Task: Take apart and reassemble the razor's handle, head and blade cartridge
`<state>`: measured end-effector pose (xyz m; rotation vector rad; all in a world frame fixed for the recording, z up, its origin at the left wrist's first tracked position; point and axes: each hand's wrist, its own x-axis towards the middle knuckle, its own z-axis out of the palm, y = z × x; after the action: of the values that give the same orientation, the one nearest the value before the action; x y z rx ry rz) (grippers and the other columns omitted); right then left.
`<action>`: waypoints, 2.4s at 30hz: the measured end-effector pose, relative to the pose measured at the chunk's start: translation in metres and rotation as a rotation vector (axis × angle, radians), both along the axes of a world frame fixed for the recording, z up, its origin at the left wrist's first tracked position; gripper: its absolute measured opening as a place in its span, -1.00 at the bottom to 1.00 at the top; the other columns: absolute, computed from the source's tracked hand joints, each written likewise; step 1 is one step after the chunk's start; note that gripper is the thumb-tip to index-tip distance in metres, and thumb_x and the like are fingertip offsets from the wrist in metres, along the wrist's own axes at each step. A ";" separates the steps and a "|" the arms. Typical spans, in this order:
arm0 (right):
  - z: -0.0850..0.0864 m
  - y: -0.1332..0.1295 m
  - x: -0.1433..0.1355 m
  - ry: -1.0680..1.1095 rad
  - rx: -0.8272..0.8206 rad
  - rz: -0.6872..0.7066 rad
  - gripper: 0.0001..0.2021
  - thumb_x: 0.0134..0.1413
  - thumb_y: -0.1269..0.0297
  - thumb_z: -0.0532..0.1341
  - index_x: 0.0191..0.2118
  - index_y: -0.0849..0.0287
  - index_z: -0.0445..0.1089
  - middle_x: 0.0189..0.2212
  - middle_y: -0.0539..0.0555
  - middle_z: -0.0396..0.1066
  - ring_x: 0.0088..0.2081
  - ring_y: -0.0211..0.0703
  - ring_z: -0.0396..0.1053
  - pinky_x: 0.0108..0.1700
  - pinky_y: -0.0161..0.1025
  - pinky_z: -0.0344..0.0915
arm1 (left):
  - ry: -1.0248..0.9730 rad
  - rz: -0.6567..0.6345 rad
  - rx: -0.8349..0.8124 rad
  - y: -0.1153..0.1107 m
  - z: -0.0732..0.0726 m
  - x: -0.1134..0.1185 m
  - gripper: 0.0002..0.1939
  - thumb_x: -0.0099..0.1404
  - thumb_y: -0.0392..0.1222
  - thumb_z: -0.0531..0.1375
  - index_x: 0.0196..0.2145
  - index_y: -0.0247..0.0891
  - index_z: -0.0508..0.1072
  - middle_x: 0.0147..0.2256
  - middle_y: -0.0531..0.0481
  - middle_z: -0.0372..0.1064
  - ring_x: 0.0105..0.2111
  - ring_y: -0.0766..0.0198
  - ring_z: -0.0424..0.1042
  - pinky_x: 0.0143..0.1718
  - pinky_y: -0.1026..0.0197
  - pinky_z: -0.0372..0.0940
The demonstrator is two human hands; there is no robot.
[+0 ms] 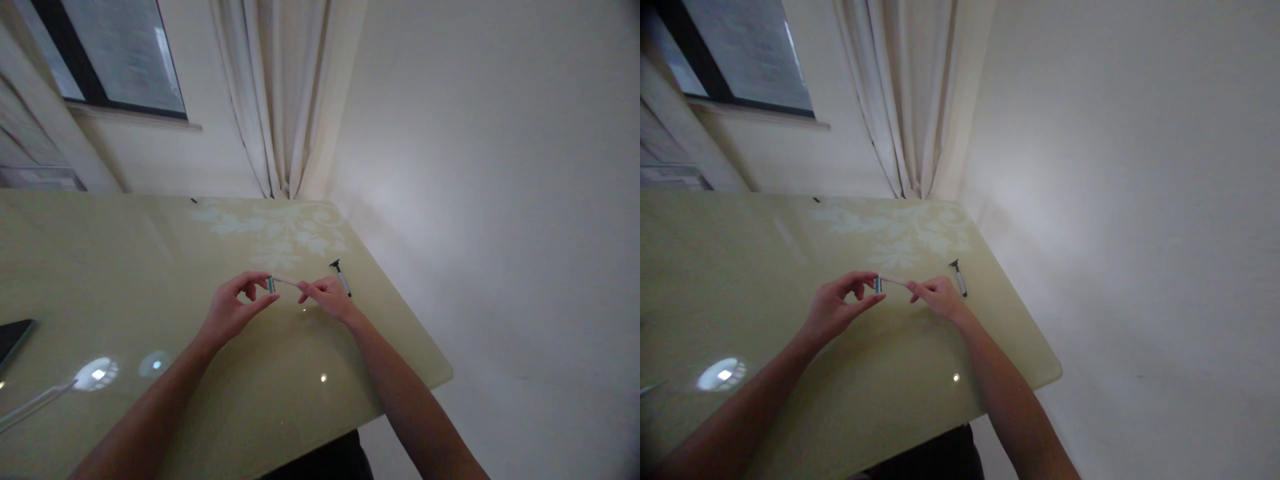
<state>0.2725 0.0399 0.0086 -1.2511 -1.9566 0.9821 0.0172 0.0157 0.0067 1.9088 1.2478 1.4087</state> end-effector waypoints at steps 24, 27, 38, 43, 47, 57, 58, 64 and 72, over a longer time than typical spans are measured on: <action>-0.002 0.002 -0.001 -0.047 0.035 -0.047 -0.30 0.27 -0.32 0.16 -0.42 0.29 0.69 -0.72 -0.12 -0.05 -0.60 -0.35 -0.05 -0.48 -0.24 -0.14 | -0.005 0.001 -0.001 0.001 -0.001 -0.003 -0.64 0.20 0.01 0.45 -0.10 -0.19 0.62 -0.39 0.06 0.52 -0.50 0.33 0.36 -0.40 0.27 0.35; -0.001 0.001 -0.001 -0.050 0.046 -0.039 -0.30 0.27 -0.32 0.17 -0.40 0.28 0.70 -0.71 -0.11 -0.01 -0.60 -0.35 -0.03 -0.48 -0.25 -0.12 | 0.000 -0.001 -0.001 0.001 -0.002 -0.003 -0.63 0.21 0.02 0.44 -0.08 -0.19 0.62 -0.39 0.06 0.52 -0.50 0.34 0.36 -0.40 0.27 0.35; -0.001 0.002 0.001 -0.005 0.032 0.021 -0.33 0.27 -0.30 0.18 -0.38 0.26 0.70 -0.70 -0.12 -0.02 -0.60 -0.35 -0.05 -0.49 -0.26 -0.13 | -0.007 0.004 0.001 0.001 -0.003 -0.002 -0.64 0.20 -0.01 0.45 -0.09 -0.19 0.62 -0.39 0.08 0.51 -0.50 0.35 0.35 -0.39 0.28 0.34; -0.001 0.002 0.001 -0.019 0.051 -0.018 -0.31 0.27 -0.31 0.18 -0.43 0.28 0.69 -0.72 -0.11 -0.02 -0.60 -0.36 -0.04 -0.48 -0.26 -0.12 | -0.020 0.013 0.001 0.001 -0.002 -0.001 -0.64 0.19 -0.01 0.45 -0.10 -0.20 0.62 -0.39 0.08 0.52 -0.50 0.35 0.35 -0.39 0.29 0.34; -0.002 0.002 0.001 -0.008 0.060 0.003 -0.31 0.27 -0.31 0.17 -0.39 0.28 0.70 -0.71 -0.11 0.01 -0.60 -0.36 -0.03 -0.49 -0.27 -0.13 | -0.018 0.005 0.001 0.002 -0.002 -0.001 -0.64 0.19 -0.02 0.45 -0.09 -0.20 0.62 -0.39 0.08 0.52 -0.51 0.36 0.34 -0.39 0.29 0.34; -0.001 0.002 0.000 -0.030 0.053 0.035 -0.31 0.27 -0.32 0.17 -0.39 0.28 0.70 -0.71 -0.11 0.02 -0.60 -0.36 -0.04 -0.48 -0.26 -0.12 | -0.021 0.005 -0.003 0.000 -0.001 -0.001 -0.63 0.20 -0.01 0.45 -0.08 -0.20 0.61 -0.38 0.08 0.52 -0.51 0.36 0.35 -0.39 0.29 0.34; 0.000 0.001 0.000 -0.023 0.043 0.064 -0.31 0.28 -0.31 0.17 -0.38 0.27 0.71 -0.71 -0.11 0.03 -0.60 -0.36 -0.03 -0.48 -0.26 -0.12 | -0.026 0.006 0.000 0.001 -0.001 -0.001 -0.62 0.20 -0.01 0.45 -0.07 -0.20 0.61 -0.38 0.08 0.52 -0.51 0.35 0.36 -0.39 0.29 0.35; -0.002 0.003 0.002 -0.020 0.072 -0.038 -0.30 0.27 -0.31 0.17 -0.41 0.28 0.70 -0.72 -0.11 -0.01 -0.60 -0.35 -0.04 -0.49 -0.26 -0.13 | -0.013 0.001 -0.004 0.001 -0.003 -0.001 -0.64 0.20 -0.01 0.45 -0.09 -0.19 0.62 -0.39 0.07 0.52 -0.50 0.34 0.35 -0.39 0.28 0.34; -0.002 0.004 0.003 -0.054 0.082 -0.049 -0.31 0.27 -0.31 0.17 -0.43 0.27 0.69 -0.72 -0.11 0.01 -0.60 -0.35 -0.02 -0.48 -0.26 -0.10 | -0.012 0.009 -0.002 0.001 -0.004 -0.002 -0.63 0.20 0.01 0.45 -0.08 -0.19 0.61 -0.37 0.07 0.52 -0.50 0.35 0.35 -0.38 0.28 0.34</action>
<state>0.2753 0.0440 0.0061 -1.2855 -1.9774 0.8427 0.0153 0.0171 0.0027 1.8930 1.2533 1.4207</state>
